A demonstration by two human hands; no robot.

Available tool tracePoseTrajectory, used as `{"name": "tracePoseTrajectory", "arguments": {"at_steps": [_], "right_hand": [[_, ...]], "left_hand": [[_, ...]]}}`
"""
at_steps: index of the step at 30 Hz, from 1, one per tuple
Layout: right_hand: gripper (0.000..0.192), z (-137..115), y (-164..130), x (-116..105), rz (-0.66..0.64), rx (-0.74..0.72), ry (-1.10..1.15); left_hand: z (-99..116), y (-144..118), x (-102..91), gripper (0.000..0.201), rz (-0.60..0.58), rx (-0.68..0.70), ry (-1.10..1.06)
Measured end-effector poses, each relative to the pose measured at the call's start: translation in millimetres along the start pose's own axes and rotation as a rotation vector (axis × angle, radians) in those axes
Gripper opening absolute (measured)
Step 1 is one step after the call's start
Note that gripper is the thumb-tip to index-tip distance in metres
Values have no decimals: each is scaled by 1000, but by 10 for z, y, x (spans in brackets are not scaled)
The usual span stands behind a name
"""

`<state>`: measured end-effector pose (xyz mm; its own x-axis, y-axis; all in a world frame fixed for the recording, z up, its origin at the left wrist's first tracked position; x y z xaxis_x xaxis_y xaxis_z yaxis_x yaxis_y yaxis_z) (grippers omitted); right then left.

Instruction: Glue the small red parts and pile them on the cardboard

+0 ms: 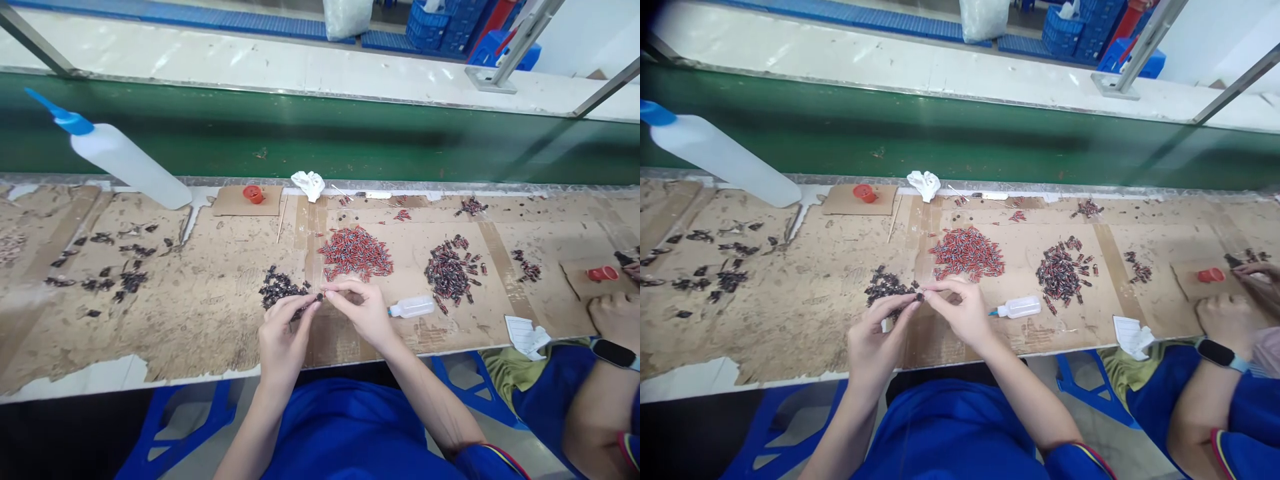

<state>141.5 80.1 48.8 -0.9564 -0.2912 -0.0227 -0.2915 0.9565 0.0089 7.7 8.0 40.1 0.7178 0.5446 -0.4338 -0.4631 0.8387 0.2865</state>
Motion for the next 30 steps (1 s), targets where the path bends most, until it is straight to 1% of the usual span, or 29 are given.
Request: {"name": "tracePoseTrajectory", "arguments": {"at_steps": [4, 7, 13, 16, 19, 22, 25, 27, 30], "right_hand": [[18, 14, -39, 27, -10, 156, 195], [18, 32, -71, 50, 30, 197, 283], [17, 61, -143, 77, 122, 137, 325], [16, 63, -168, 65, 132, 108, 313], [13, 53, -187, 33, 119, 83, 297], [11, 32, -211, -29, 107, 55, 267], [12, -10, -256, -140, 119, -6, 156], [13, -54, -299, -244, 124, -91, 21], [15, -110, -370, -443, 146, -209, -186]], "left_hand": [[56, 4, 25, 13, -22, 16, -25], [97, 4, 33, 13, -36, 9, -51], [147, 12, 45, 13, -74, -77, -170], [155, 14, 52, 15, -93, -115, -205], [173, 13, 56, 16, -103, -118, -202], [205, 14, 65, 15, -118, -110, -198], [248, 13, 112, 14, -154, -105, -210], [285, 8, 188, 13, -192, -94, -222], [357, -6, 370, 12, -280, -54, -253]]}}
Point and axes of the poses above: each hand's wrist, its own y-axis towards the middle knuckle, its own x-axis out of the palm, z = x × y, the point moved 1 cm from there along y, towards the middle knuckle, and after that the axes turned 3 degrees about z, right-handed, at the moved point
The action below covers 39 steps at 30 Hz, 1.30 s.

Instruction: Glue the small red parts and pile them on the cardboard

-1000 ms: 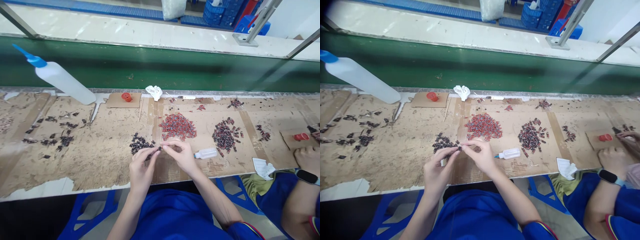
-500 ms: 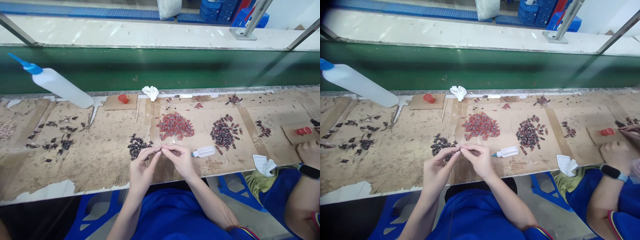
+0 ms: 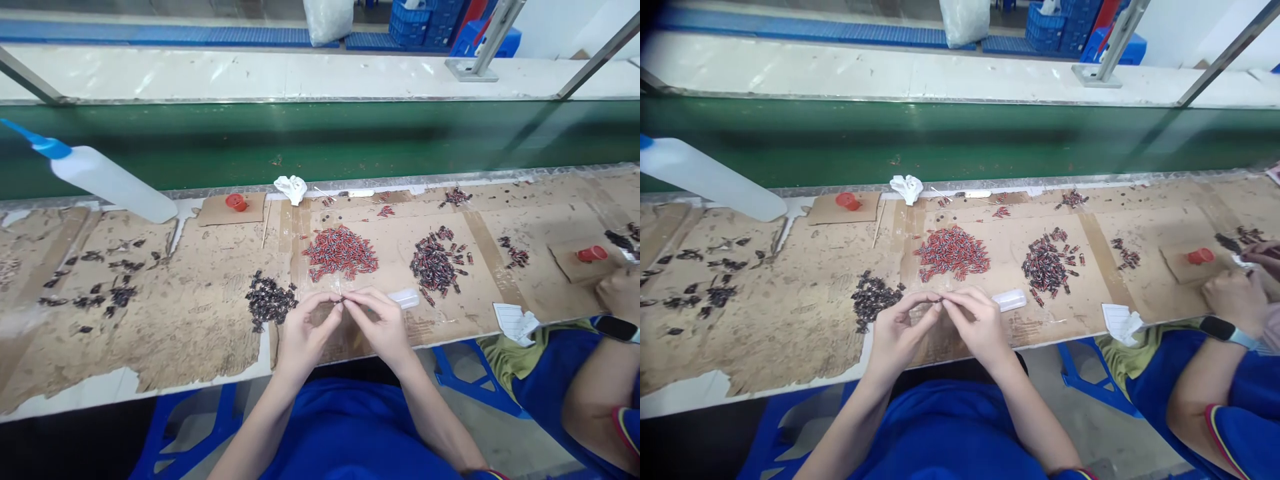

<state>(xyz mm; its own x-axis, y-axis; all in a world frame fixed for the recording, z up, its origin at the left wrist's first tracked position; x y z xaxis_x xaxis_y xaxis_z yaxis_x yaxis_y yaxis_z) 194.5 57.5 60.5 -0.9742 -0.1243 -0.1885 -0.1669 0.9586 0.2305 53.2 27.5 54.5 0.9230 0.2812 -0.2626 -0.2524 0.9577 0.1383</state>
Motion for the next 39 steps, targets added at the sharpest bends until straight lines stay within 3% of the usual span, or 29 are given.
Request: {"name": "tracePoseTrajectory", "arguments": {"at_steps": [2, 4, 6, 9, 11, 13, 16, 20, 25, 30, 36, 39], "right_hand": [[16, 23, -12, -170, 47, -36, -104], [15, 81, -8, -360, 143, -45, -199], [16, 156, 7, -561, 277, -55, -318], [23, 245, 27, -807, 351, -138, -586], [30, 278, 24, -892, 250, -201, -716], [36, 297, 4, -912, 50, -238, -777], [38, 317, -35, -884, -205, -218, -859], [26, 340, -40, -885, -252, -173, -916], [36, 288, -53, -891, -157, -117, -684], [37, 215, -143, -690, -33, 63, -330], [34, 336, -142, -384, 292, 350, 231], [33, 389, -108, -270, 409, 437, 337]], "left_hand": [[18, 29, 126, 17, -89, 34, 4], [29, 64, 180, 34, -136, 84, 54], [20, 111, 119, 43, -97, 140, 166], [-52, 202, -151, 21, 51, 136, 450], [-131, 263, -352, 16, 112, 36, 674], [-211, 316, -493, 17, 119, -50, 832], [-312, 376, -556, 18, 85, -74, 907], [-399, 431, -518, 26, 58, -16, 872], [-470, 461, -480, 17, -29, 54, 838], [-472, 336, -304, 20, -35, 231, 774], [-427, 66, -89, 18, -101, 316, 715], [-437, 17, -94, 12, -98, 310, 695]]}}
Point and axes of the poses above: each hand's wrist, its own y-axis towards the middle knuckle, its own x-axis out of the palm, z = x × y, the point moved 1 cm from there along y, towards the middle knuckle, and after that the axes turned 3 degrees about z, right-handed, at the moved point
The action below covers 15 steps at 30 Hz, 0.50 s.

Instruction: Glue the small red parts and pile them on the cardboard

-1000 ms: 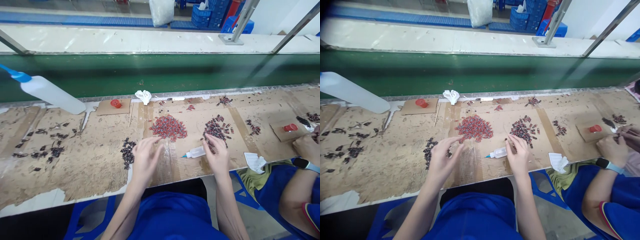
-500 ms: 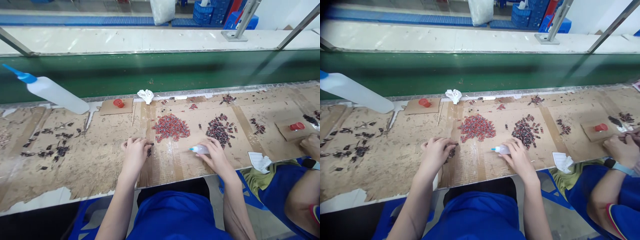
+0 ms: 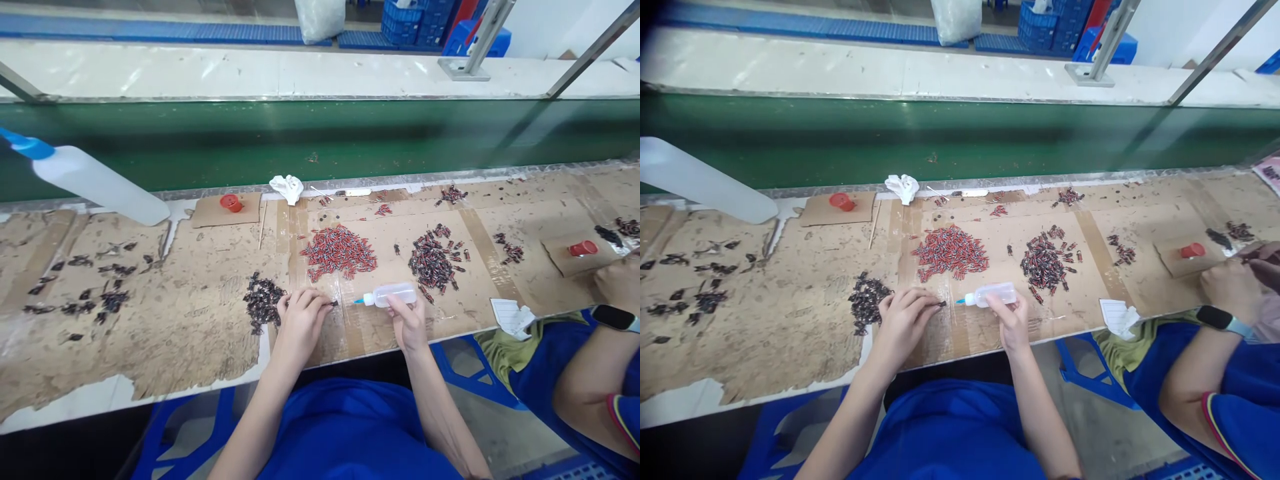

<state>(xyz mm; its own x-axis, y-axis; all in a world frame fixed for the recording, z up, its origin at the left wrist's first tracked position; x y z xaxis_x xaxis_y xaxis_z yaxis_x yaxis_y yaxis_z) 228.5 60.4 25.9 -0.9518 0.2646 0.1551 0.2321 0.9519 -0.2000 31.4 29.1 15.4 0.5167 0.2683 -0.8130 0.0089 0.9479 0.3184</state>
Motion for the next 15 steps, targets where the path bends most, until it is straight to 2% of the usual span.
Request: {"name": "tracePoseTrajectory", "arguments": {"at_steps": [2, 8, 15], "right_hand": [[32, 18, -4, 67, 8, 9, -29], [24, 11, -49, 233, -27, -106, -149], [23, 71, -47, 243, -38, -121, -227]], "left_hand": [[-16, -14, -13, 10, 15, 5, -26], [-25, -20, -24, 17, 43, -26, -136], [-30, -37, -3, 11, 41, -57, -165]]}}
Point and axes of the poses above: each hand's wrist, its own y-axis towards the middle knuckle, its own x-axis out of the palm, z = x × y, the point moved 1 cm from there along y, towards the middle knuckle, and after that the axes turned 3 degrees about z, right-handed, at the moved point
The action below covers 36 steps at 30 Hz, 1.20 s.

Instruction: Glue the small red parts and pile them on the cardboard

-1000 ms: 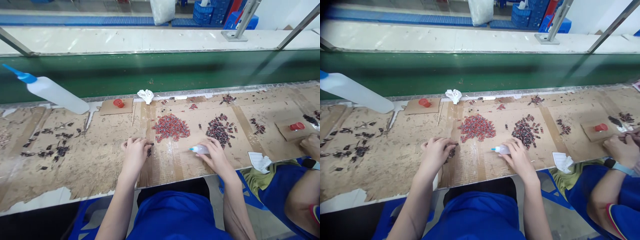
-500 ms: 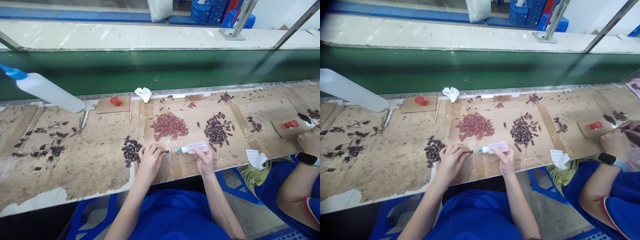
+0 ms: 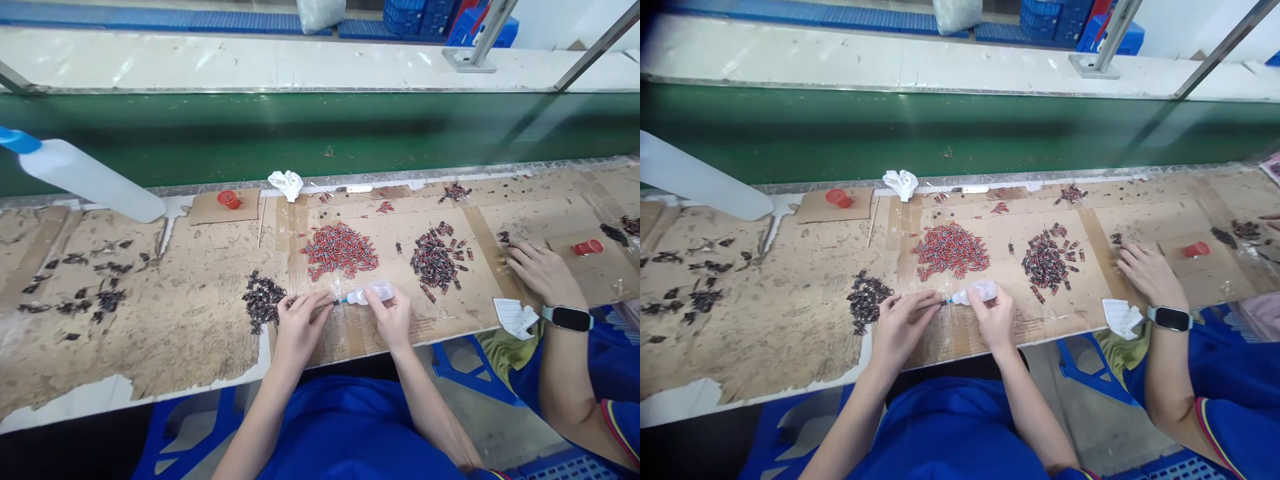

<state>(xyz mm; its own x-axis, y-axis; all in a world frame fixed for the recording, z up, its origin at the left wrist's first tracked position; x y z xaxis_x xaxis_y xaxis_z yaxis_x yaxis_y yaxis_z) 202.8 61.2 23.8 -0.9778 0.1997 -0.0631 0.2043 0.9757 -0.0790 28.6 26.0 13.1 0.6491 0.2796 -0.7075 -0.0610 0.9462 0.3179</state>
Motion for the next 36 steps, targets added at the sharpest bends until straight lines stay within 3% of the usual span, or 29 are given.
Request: {"name": "tracePoseTrajectory", "arguments": {"at_steps": [8, 18, 27, 32, 36], "right_hand": [[24, -19, -17, 14, -37, 4, -48], [23, 4, -10, -1, 29, 41, 24], [22, 2, -17, 22, -31, 47, -5], [22, -15, -8, 19, 20, 41, 4], [26, -17, 12, -111, 78, 48, -21]], "left_hand": [[9, 6, -12, 7, 4, -17, -16], [20, 9, -17, 6, -3, -54, 8], [34, 2, -13, 6, 5, -63, 15], [38, -14, 6, 9, 17, -84, 34], [24, -2, 31, 13, -3, -96, 66]]}}
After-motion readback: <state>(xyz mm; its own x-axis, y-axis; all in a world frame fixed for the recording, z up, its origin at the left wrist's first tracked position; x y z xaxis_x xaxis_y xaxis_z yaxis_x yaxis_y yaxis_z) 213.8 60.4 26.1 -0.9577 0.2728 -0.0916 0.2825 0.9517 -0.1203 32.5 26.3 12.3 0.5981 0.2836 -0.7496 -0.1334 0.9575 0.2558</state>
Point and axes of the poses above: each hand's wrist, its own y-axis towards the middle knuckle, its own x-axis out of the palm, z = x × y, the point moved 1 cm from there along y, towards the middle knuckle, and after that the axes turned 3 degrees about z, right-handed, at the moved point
